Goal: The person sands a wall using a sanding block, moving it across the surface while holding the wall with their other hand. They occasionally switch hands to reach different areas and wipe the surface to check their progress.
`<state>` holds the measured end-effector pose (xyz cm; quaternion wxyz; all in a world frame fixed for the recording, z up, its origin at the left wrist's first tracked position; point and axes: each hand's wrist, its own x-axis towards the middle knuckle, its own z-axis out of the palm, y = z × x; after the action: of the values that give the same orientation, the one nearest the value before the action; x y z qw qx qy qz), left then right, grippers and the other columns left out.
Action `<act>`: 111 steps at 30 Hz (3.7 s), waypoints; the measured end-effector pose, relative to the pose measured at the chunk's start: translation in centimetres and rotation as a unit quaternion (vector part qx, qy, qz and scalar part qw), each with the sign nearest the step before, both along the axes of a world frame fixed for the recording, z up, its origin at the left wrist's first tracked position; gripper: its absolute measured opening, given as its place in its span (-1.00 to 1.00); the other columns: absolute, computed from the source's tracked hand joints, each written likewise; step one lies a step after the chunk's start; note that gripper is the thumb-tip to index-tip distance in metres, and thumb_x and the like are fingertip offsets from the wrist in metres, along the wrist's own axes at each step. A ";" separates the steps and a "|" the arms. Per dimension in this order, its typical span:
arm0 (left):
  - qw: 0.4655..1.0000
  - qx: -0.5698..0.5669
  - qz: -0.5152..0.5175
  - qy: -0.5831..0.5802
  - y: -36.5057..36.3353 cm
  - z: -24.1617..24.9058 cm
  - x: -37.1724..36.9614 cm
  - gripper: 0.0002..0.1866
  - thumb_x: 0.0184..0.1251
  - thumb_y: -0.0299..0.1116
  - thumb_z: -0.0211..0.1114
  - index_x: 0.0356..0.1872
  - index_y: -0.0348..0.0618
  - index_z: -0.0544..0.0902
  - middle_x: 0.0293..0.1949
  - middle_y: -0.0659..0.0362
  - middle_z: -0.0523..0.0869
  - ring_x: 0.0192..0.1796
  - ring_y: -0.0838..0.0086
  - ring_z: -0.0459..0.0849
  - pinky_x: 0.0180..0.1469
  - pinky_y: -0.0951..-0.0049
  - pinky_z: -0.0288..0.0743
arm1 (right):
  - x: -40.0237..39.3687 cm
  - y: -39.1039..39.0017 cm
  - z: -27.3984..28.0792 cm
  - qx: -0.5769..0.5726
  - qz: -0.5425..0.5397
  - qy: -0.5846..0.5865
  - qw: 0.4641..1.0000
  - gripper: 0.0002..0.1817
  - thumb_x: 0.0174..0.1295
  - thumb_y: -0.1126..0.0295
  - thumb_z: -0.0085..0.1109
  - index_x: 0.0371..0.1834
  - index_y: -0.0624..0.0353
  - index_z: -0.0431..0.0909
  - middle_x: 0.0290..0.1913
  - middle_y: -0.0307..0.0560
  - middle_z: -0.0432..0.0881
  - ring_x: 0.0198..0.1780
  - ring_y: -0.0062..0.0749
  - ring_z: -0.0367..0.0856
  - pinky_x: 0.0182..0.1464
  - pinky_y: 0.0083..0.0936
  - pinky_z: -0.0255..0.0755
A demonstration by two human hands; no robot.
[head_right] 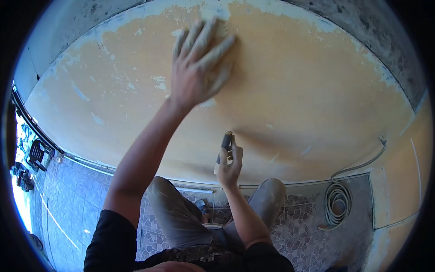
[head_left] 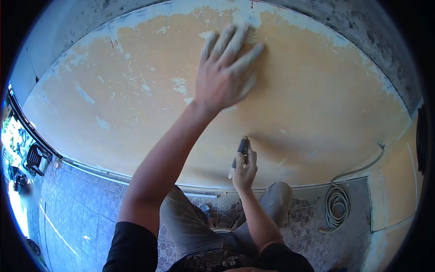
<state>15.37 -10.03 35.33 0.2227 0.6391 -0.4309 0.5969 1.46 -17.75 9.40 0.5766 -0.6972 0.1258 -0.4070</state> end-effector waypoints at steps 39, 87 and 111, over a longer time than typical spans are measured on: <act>0.948 0.292 -0.113 -0.063 -13.7 -14.4 -6.2 -0.62 0.17 -0.32 0.28 -0.01 -0.25 0.75 0.09 0.15 0.58 0.18 0.23 0.57 0.26 0.22 0.52 | 3.1 -22.4 34.3 -0.579 -0.366 -0.266 0.678 -0.57 0.45 -0.03 0.20 0.18 0.01 0.65 0.08 -0.17 0.66 0.21 -0.17 0.51 0.35 -0.14 0.17; 0.998 -0.037 0.020 0.056 -8.0 -1.2 -5.2 -0.40 0.23 -0.32 0.32 0.37 0.20 0.65 0.00 0.30 0.62 0.06 0.39 0.53 0.10 0.24 0.30 | 3.6 -19.8 34.2 -0.367 -0.205 -0.329 0.846 -0.65 0.59 0.25 -0.01 0.15 0.35 0.46 0.06 0.10 0.58 0.13 -0.13 0.53 0.27 -0.20 0.36; 0.999 -0.042 0.005 0.026 -6.8 -5.1 -4.9 -0.38 0.15 -0.32 0.26 0.34 0.19 0.66 0.05 0.33 0.65 -0.02 0.43 0.56 0.05 0.32 0.39 | 2.8 -21.1 34.3 -0.426 -0.191 -0.311 0.828 -0.63 0.65 0.24 -0.07 0.13 0.40 0.48 0.06 0.17 0.63 0.10 -0.21 0.65 0.17 -0.35 0.56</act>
<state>10.49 -16.83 30.26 0.2576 0.6467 -0.3962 0.5987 4.26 -38.83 43.74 0.1412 -0.6719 -0.1154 -0.7179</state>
